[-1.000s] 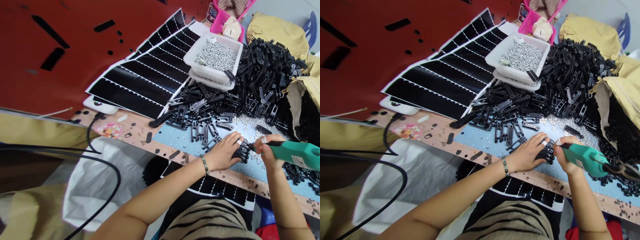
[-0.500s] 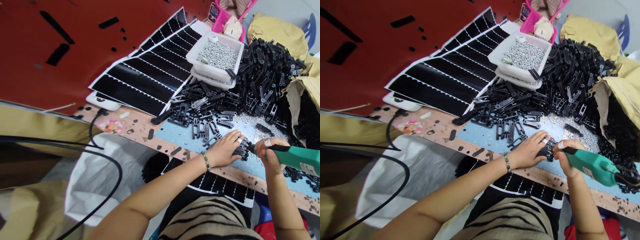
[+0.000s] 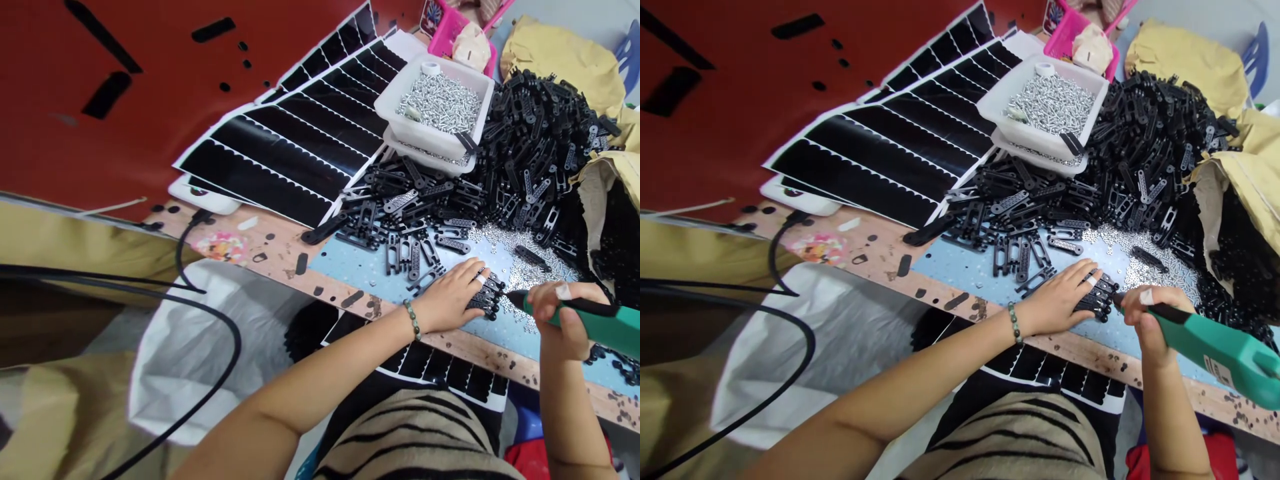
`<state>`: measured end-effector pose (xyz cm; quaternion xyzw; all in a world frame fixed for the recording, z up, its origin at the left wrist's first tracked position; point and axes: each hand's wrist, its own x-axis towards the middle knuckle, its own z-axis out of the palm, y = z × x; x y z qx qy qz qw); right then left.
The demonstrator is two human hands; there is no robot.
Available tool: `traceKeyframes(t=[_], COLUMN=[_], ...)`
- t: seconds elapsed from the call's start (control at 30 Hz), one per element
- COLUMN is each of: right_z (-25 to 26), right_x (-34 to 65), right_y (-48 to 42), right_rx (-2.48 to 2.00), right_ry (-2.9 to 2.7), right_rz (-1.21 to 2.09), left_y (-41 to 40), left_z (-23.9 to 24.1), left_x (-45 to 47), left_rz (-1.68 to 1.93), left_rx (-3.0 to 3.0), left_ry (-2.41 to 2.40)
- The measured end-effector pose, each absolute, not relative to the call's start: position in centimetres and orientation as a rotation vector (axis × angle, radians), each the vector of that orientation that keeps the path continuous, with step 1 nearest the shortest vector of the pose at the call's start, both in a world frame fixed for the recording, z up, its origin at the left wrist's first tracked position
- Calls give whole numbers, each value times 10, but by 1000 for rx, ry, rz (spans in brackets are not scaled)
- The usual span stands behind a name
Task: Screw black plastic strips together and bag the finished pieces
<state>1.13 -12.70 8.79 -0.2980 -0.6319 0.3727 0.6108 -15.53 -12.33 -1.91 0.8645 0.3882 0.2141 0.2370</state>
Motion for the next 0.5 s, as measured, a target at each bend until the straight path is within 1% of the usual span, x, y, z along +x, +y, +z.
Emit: traceKeyframes(t=[0.2, 0.5], right_z=[82, 76], right_x=[5, 7], right_y=[-127, -130], right_rx=[-648, -737], right_ry=[-1505, -1588], right_rz=[878, 872], left_y=[-124, -124], left_z=[-16, -15], left_x=[-155, -155], left_rz=[592, 583], left_rx=[2370, 2375], left_ry=[1072, 1073])
